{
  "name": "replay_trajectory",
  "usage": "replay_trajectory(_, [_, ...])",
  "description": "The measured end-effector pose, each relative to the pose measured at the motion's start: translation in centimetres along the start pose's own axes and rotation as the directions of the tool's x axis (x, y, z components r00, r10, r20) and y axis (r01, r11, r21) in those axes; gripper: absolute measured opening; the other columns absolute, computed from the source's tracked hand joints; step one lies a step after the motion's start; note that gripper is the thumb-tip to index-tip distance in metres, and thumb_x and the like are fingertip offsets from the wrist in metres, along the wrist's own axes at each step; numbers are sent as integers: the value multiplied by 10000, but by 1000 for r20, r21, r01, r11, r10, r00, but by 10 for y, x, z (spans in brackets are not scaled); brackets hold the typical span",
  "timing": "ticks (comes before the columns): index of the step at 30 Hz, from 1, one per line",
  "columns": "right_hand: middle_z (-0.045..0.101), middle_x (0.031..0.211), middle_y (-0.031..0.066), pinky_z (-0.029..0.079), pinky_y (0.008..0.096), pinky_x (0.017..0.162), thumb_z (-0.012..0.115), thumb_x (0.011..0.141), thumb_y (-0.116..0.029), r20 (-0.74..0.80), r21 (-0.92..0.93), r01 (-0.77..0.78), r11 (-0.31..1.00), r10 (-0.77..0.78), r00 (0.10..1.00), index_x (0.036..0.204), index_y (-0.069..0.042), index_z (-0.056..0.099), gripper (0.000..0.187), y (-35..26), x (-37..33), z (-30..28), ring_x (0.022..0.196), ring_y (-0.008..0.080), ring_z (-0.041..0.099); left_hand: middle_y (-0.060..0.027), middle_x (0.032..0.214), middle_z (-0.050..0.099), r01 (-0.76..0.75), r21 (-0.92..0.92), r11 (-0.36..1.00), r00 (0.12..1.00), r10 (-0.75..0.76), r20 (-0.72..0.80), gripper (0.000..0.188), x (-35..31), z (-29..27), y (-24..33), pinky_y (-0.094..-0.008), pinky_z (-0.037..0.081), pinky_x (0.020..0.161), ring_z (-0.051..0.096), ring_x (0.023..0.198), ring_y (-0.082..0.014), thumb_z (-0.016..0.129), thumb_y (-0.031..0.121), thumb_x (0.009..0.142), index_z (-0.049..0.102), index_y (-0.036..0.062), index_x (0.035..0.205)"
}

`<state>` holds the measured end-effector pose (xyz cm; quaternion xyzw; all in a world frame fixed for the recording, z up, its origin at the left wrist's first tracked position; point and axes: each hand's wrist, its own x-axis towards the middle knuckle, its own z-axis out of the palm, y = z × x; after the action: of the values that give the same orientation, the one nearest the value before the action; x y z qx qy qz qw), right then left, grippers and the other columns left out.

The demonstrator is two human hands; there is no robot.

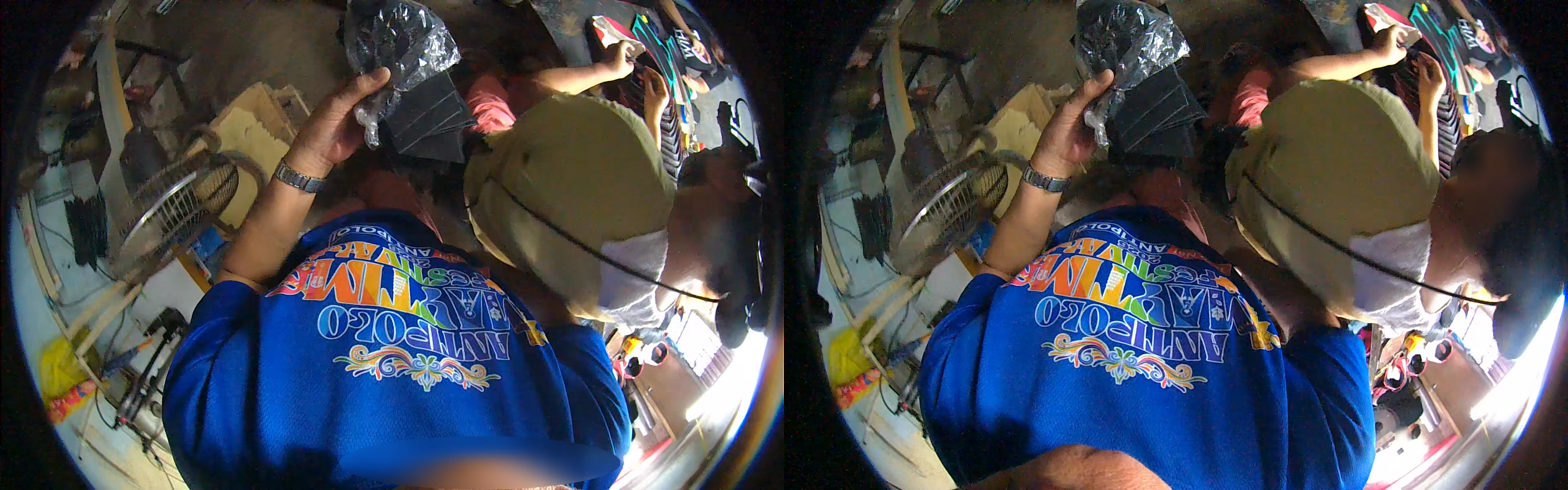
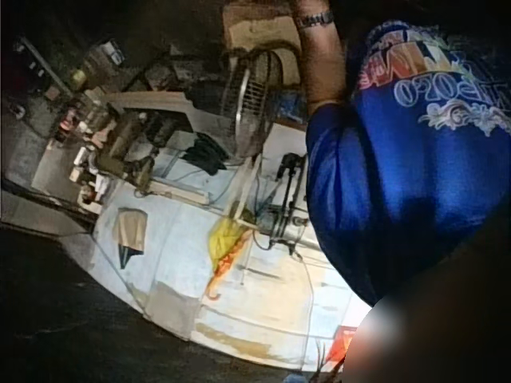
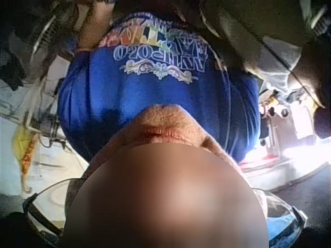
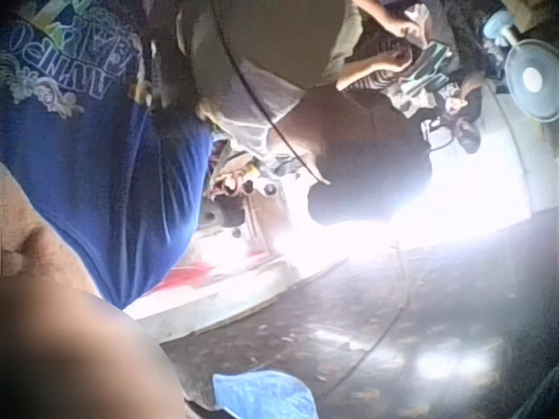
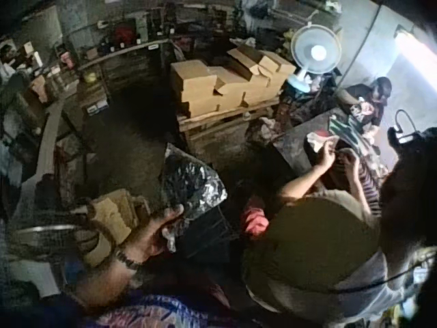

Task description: The person gathers black cutout pieces from a cluttered table, places them into a clear plastic bag, and secures the bag with a twist tie. They then move the packaged bundle aside and continue handling additional pieces.

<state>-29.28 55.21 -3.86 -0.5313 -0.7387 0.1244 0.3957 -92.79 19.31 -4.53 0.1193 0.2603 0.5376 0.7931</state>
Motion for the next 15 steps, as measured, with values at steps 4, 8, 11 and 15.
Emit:
replay_trajectory(4, [667,881,11,496,218,741,660,900,-28,105,-150,52,987,-36,994,1055,0,666,158,12,-9,1,801,84,620,-62,1177,657,43,8,999,991,-44,125,411,38,3,17,-322,489,955,625,1066,-168,701,250,889,599,50,1233])
replay_trajectory(8, [673,888,16,501,231,759,671,884,-21,155,-73,137,988,-125,980,1033,-7,668,150,9,-11,-6,816,97,626,-56,1147,669,79,49,996,995,-82,53,383,77,-4,25,-322,492,947,630,1048,-165,705,260,886,621,60,1202])
replay_trajectory(11, [670,891,22,506,250,765,668,870,-10,120,-97,102,990,-90,989,1026,-10,664,157,6,-16,-6,820,114,626,-44,1130,674,105,34,994,989,-108,100,371,97,7,34,-316,495,932,633,1034,-162,713,247,878,626,61,1187])
replay_trajectory(15, [667,894,30,513,274,773,664,851,6,92,-151,46,988,-32,995,1017,-13,659,168,5,-9,8,824,137,627,-37,1120,670,31,6,1000,956,-31,292,386,118,29,43,-330,490,936,634,1026,-163,717,234,873,609,78,1210])
